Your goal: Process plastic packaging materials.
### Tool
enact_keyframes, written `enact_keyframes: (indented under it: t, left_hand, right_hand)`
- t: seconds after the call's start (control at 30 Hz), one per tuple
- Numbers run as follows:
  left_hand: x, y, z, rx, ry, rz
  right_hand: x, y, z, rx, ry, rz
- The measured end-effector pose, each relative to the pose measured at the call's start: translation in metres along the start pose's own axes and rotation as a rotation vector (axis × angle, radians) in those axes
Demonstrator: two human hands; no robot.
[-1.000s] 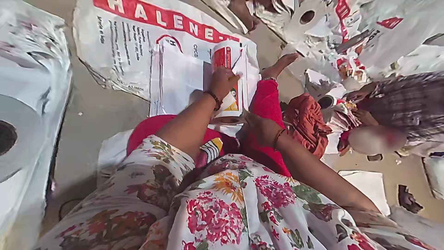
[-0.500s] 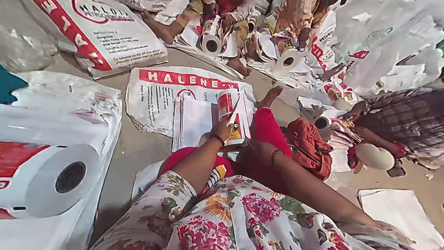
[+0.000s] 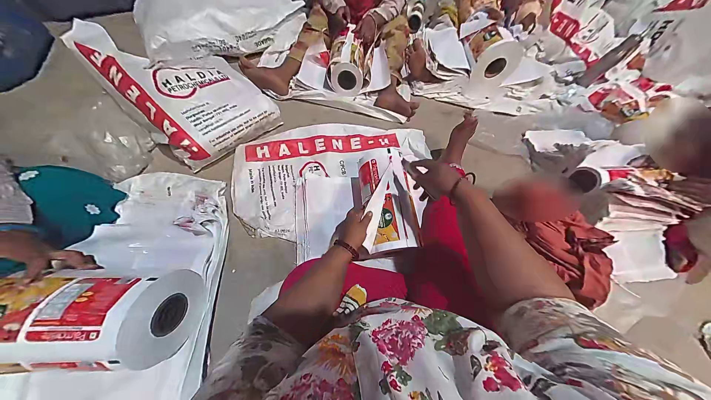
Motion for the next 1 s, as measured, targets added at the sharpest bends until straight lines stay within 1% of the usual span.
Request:
enact_keyframes:
  t: [0.1, 0.2, 0.27, 0.37, 0.5, 0.63, 0.77, 0.83, 0.9, 1.0]
  left_hand:
    - [-0.002, -0.009, 0.001, -0.007, 0.035, 0.026]
    - [-0.003, -0.008, 0.004, -0.023, 0.047, 0.053]
    - [-0.006, -0.005, 0.008, -0.017, 0.039, 0.058]
    - [-0.007, -0.001, 0.011, -0.018, 0.044, 0.042]
    - [-0.008, 0.003, 0.011, -0.017, 0.009, -0.037]
    - [-0.012, 0.015, 0.008, -0.123, -0.049, -0.219]
    - [-0.013, 0.031, 0.008, -0.18, -0.061, -0.423]
    - [-0.014, 0.032, 0.01, -0.191, -0.054, -0.469]
    - [-0.016, 0.033, 0.012, -0.192, -0.047, -0.474]
    - [-0.016, 0.036, 0.015, -0.186, -0.03, -0.483]
  right_hand:
    - [-0.002, 0.003, 0.056, 0.048, -0.022, 0.071]
    - [0.003, 0.004, 0.085, 0.054, -0.017, 0.015]
    - [0.004, 0.007, 0.096, 0.046, -0.004, 0.022]
    - [0.006, 0.011, 0.102, 0.019, 0.029, 0.037]
    - [0.005, 0.021, 0.103, 0.025, 0.012, -0.061]
    - [-0.008, 0.022, 0.107, 0.018, -0.074, -0.084]
    - [0.006, 0.012, 0.1, 0.025, -0.014, -0.025]
    - [0.008, 0.014, 0.096, 0.038, -0.017, -0.04]
    - [0.009, 0.019, 0.096, 0.034, -0.018, -0.097]
    - [0.008, 0.031, 0.098, 0.015, 0.001, -0.266]
Point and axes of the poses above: each hand's wrist, its own z-axis towards the middle knuckle, its own x-axis out of the palm, y = z × x, the point moved 10 cm from there along z, towards the middle knuckle, and after that the axes turned 8 degrees about x, right-handed, at the moved point
